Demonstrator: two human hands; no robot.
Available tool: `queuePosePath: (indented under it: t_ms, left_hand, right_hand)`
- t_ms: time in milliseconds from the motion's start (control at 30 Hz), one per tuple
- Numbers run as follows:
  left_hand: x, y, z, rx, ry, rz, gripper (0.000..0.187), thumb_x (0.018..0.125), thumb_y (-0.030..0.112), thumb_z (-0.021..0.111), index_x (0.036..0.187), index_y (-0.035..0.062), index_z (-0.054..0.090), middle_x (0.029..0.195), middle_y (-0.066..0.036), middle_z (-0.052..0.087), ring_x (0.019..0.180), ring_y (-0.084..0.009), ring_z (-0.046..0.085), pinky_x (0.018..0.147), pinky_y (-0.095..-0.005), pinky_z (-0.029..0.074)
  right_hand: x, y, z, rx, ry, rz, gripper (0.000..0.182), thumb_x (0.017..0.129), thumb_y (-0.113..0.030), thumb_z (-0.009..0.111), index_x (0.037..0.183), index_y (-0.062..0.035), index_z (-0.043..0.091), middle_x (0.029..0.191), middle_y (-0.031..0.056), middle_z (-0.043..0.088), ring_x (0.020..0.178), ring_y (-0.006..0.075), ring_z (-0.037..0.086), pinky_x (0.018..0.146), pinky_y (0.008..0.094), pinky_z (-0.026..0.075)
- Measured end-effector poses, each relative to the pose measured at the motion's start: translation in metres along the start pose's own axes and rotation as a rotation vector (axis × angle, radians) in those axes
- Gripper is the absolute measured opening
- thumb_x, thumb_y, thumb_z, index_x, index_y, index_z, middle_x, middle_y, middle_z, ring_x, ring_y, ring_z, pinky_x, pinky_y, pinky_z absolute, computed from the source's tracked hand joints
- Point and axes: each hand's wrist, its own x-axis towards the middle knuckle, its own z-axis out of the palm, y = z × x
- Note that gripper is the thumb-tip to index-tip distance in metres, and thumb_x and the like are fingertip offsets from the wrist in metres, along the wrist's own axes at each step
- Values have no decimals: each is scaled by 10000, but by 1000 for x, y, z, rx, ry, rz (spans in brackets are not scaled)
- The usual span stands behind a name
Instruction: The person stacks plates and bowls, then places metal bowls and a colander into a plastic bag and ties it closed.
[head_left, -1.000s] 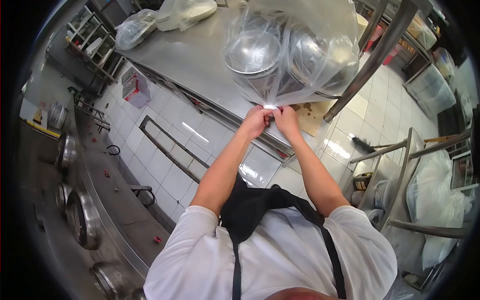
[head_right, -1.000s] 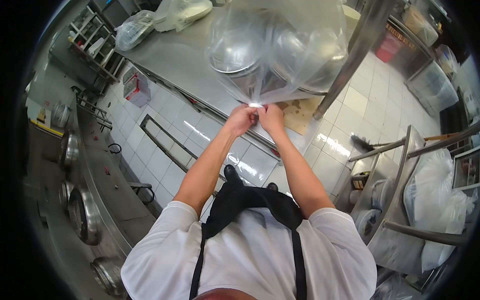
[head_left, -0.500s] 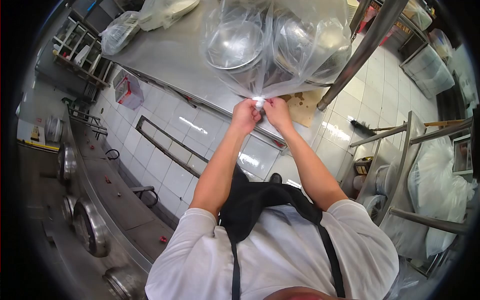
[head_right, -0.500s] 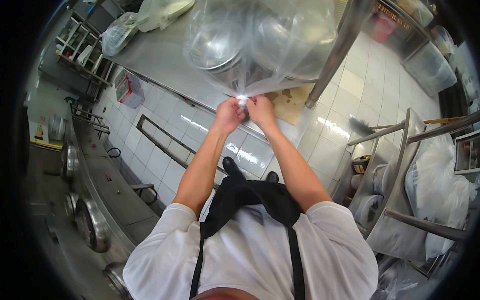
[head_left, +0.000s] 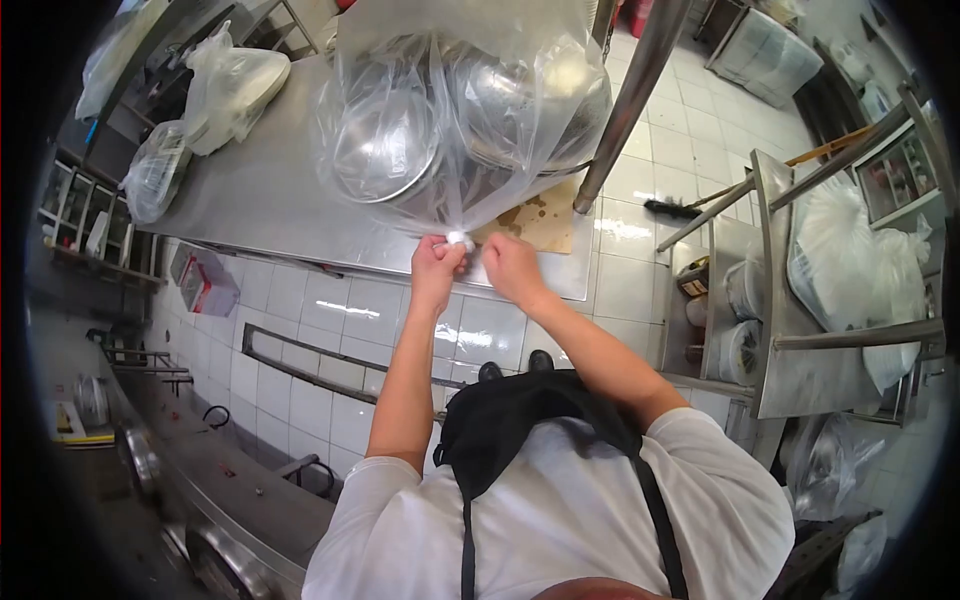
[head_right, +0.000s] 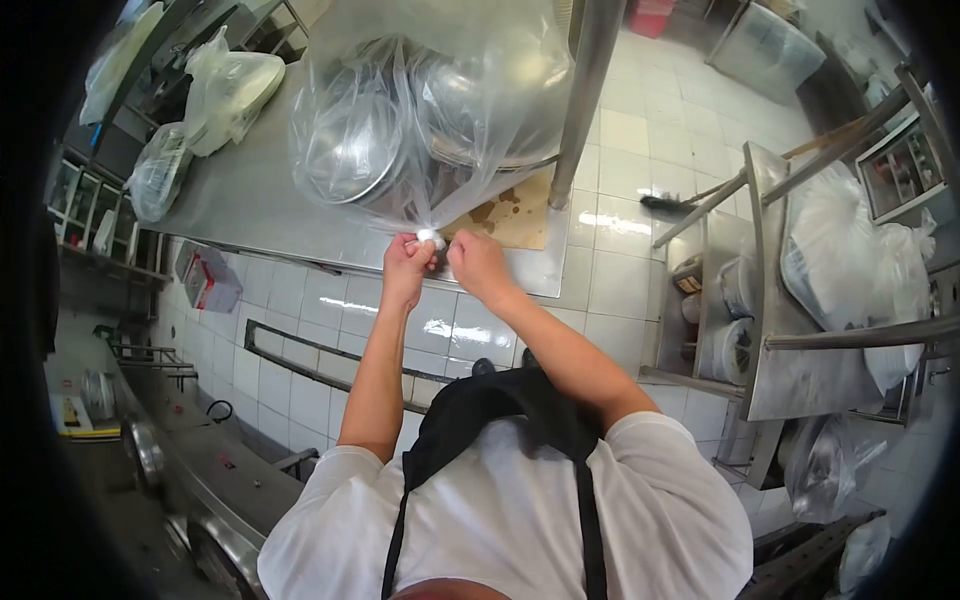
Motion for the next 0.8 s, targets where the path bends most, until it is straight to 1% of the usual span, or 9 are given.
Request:
queuePosePath:
  t_ms: [33, 100, 300, 400, 500, 567, 667, 733, 800]
  left_hand:
    - [3, -5, 0, -74, -20, 2, 210, 943, 119, 586, 1077, 24, 455, 862, -39, 591, 665, -102, 527, 594, -229, 431]
    - [4, -8, -5, -275, -114, -70, 220, 939, 136, 600, 1062, 18, 461, 861, -44, 593, 682, -111, 535, 635, -242, 449]
    - [7, 3, -11, -86, -113, -84, 253, 919, 151, 632, 1057, -3, 485, 845, -53, 653, 654, -81, 562, 574, -217, 438]
    - [8, -6, -7, 69, 28, 91, 293, 894, 156, 662, 1063, -23, 503, 837, -81, 678, 630, -93, 576, 535, -223, 428]
    - [-11, 21, 7, 495, 152, 160, 362, 873, 158, 685, 1086, -81, 515, 896, -143, 687, 797, -137, 624, 691, -266, 496]
    - [1, 3, -1, 658, 228, 296, 338, 863, 159, 683, 1055, -71, 527, 862, -122, 678, 758, -127, 596, 672, -281, 495]
    - [12, -15, -11, 278, 69, 327, 193, 926, 43, 562, 1074, -37, 466, 876, -79, 653, 737, -99, 582, 629, -232, 467]
    - [12, -11, -6, 47, 18, 206, 183, 916, 55, 589, 1038, -25, 479, 845, -40, 618, 738, -83, 559, 654, -217, 445]
    - [6, 1, -4, 50, -39, 109, 181, 920, 51, 584, 1045, -19, 474, 873, -49, 619, 761, -90, 564, 670, -215, 449]
  right_hand:
    - [7, -19, -17, 125, -100, 175, 155, 829, -137, 600, 765, 1, 574, 757, 222, 612, 708, 396, 595, 653, 456, 473]
    - [10, -24, -17, 141, -143, 148, 180, 836, -157, 596, 784, 15, 579, 782, 243, 616, 732, 409, 601, 664, 467, 472]
    - [17, -35, 3, -171, -187, 86, 261, 844, -193, 596, 856, 67, 577, 813, 268, 628, 788, 413, 628, 696, 468, 491]
    - [15, -35, 10, -162, -182, 153, 325, 856, -253, 572, 823, 70, 588, 796, 274, 630, 771, 438, 621, 700, 497, 484]
    - [14, -33, 11, -225, -267, 94, 350, 855, -284, 555, 775, 51, 615, 764, 276, 630, 741, 441, 623, 688, 504, 482]
    - [17, -31, 11, -174, -308, 164, 347, 840, -288, 554, 739, 34, 635, 750, 281, 628, 738, 430, 630, 683, 494, 484]
    - [24, -18, 19, 35, -326, 271, 381, 818, -313, 555, 704, 35, 658, 731, 285, 621, 720, 417, 635, 669, 470, 487]
    - [21, -33, 11, -14, -163, 304, 373, 807, -323, 588, 688, 28, 627, 691, 259, 614, 663, 413, 610, 645, 457, 476]
    - [19, -51, -3, -44, -295, 415, 455, 817, -407, 641, 724, 38, 628, 707, 263, 623, 704, 424, 625, 654, 457, 483]
